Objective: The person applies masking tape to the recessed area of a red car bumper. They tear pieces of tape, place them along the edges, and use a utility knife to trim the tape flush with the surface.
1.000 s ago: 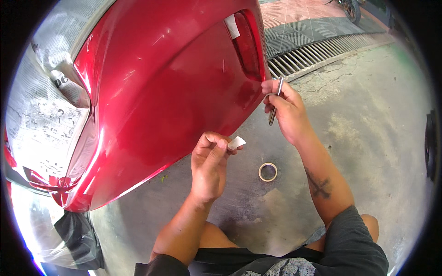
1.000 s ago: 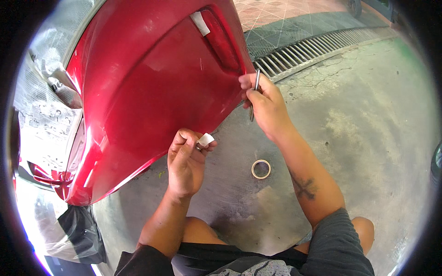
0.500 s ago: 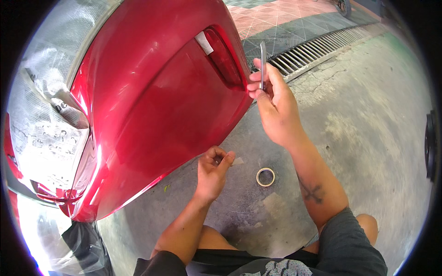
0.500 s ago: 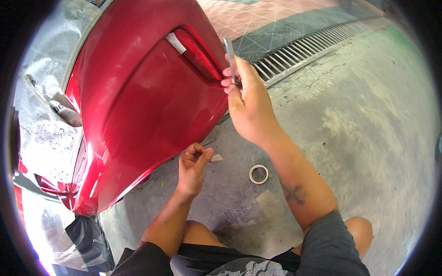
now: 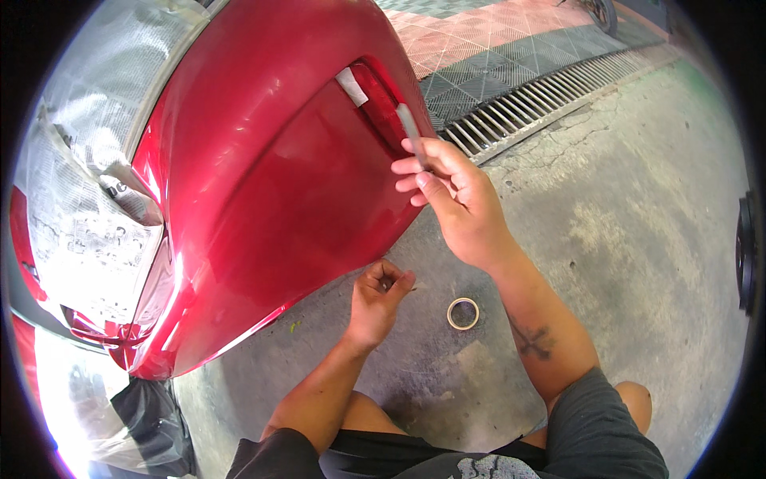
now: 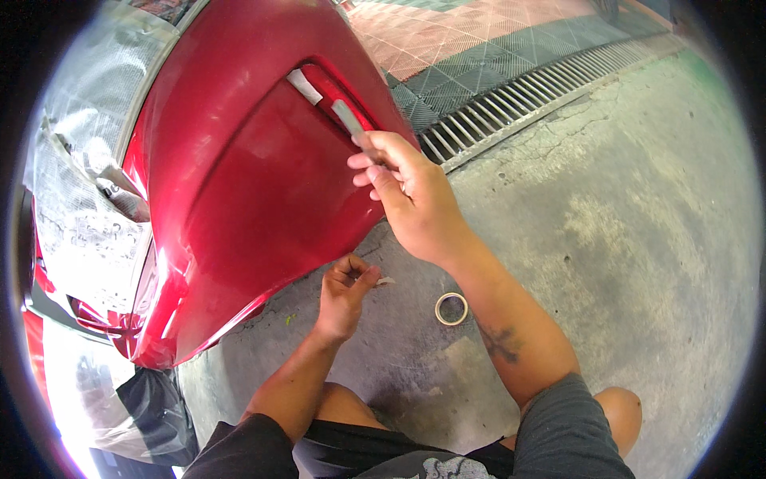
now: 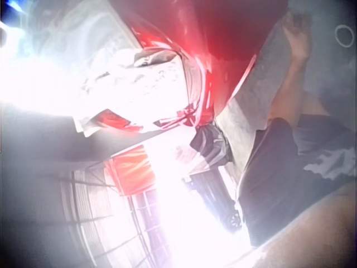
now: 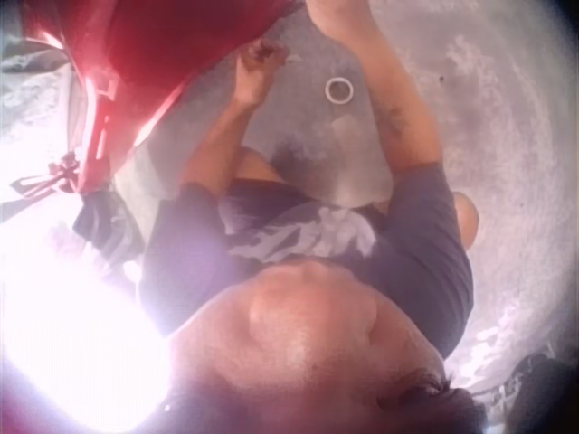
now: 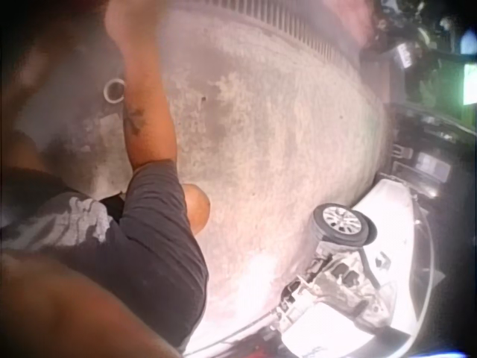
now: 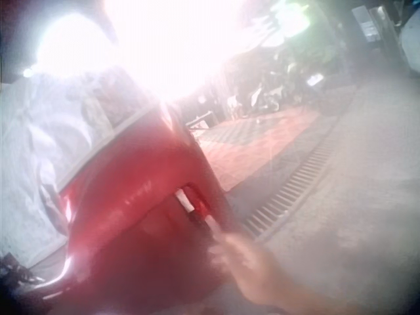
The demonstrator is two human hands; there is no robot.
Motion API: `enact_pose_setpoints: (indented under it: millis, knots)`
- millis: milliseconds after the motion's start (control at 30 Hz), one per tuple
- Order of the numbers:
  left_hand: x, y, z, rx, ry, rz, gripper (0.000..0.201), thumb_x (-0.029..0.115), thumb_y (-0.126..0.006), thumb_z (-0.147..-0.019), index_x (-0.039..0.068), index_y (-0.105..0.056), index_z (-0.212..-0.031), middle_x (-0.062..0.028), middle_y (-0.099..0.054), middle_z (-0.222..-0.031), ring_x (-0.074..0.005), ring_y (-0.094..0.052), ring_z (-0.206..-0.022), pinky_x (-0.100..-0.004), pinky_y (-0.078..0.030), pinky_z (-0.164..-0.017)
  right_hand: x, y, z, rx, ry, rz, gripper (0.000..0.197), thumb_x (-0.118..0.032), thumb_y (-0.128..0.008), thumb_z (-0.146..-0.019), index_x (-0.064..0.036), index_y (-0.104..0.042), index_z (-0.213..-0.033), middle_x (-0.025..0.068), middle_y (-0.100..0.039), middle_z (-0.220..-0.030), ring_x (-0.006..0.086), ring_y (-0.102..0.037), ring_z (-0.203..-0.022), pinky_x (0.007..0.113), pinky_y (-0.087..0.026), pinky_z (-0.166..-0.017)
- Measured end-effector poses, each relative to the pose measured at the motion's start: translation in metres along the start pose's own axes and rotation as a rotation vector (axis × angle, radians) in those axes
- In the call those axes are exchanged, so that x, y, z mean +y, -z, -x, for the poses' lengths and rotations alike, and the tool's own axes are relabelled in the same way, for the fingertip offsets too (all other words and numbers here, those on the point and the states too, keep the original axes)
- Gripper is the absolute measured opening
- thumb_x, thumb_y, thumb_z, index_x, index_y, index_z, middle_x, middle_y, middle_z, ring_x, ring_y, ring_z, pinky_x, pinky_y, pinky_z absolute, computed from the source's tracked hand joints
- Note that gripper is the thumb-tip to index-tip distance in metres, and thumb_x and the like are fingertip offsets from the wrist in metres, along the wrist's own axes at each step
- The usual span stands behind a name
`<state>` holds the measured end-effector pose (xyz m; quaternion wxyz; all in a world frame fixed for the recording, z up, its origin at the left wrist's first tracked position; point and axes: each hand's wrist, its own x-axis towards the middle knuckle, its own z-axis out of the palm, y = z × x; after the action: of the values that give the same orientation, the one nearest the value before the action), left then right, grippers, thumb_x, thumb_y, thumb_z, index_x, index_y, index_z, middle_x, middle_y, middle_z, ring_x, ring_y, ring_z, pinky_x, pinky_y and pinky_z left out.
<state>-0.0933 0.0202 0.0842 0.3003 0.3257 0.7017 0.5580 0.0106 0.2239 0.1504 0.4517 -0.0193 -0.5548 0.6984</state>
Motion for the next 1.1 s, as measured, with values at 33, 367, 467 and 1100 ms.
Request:
enact_pose_setpoints:
  millis: [33, 367, 467, 1100]
  knots:
    - [0.000, 0.000, 0.000, -0.006, -0.014, 0.025, 0.010, 0.008, -0.076, -0.106, 0.007, -0.068, -0.101, -0.0028, -0.074, -0.097, -0.0120, -0.069, -0.095, -0.0303, -0.054, -0.090, 0.005, -0.002, -0.001, 0.031, 0.041, -0.029, 0.028, -0.006, -0.061, -0.113, -0.0016, -0.065, -0.140, 0.0070, -0.075, -0.110, 0.0093, -0.070, -0.095, 0.026, -0.056, -0.081]
    - [0.024, -0.009, 0.007, 0.032, -0.148, 0.420, 0.018, 0.003, -0.075, -0.106, 0.005, -0.065, -0.120, -0.0068, -0.074, -0.110, -0.0192, -0.075, -0.106, -0.0350, -0.059, -0.095, -0.007, 0.026, 0.008, -0.272, -0.375, 0.282, 0.016, -0.020, -0.084, -0.100, -0.0051, -0.080, -0.105, -0.0068, -0.066, -0.083, 0.0013, -0.050, -0.073, 0.025, -0.041, -0.065]
    - [0.023, -0.009, 0.005, 0.095, -0.134, 0.394, 0.015, 0.003, -0.076, -0.106, 0.005, -0.065, -0.117, -0.0062, -0.074, -0.108, -0.0177, -0.075, -0.102, -0.0332, -0.059, -0.091, -0.020, 0.029, 0.007, -0.430, -0.465, 0.424, 0.023, -0.023, -0.087, -0.097, -0.0041, -0.081, -0.110, -0.0037, -0.071, -0.089, 0.0043, -0.058, -0.077, 0.028, -0.047, -0.068]
    - [0.066, -0.043, 0.030, 0.428, -0.315, -0.116, 0.061, 0.001, -0.083, -0.098, 0.003, -0.053, -0.152, -0.0138, -0.079, -0.122, -0.0163, -0.075, -0.107, -0.0304, -0.059, -0.086, -0.010, 0.016, 0.018, -0.337, -0.433, 0.530, 0.012, -0.014, -0.080, -0.093, -0.0025, -0.078, -0.096, 0.0062, -0.076, -0.085, 0.0174, -0.067, -0.073, 0.034, -0.050, -0.068]
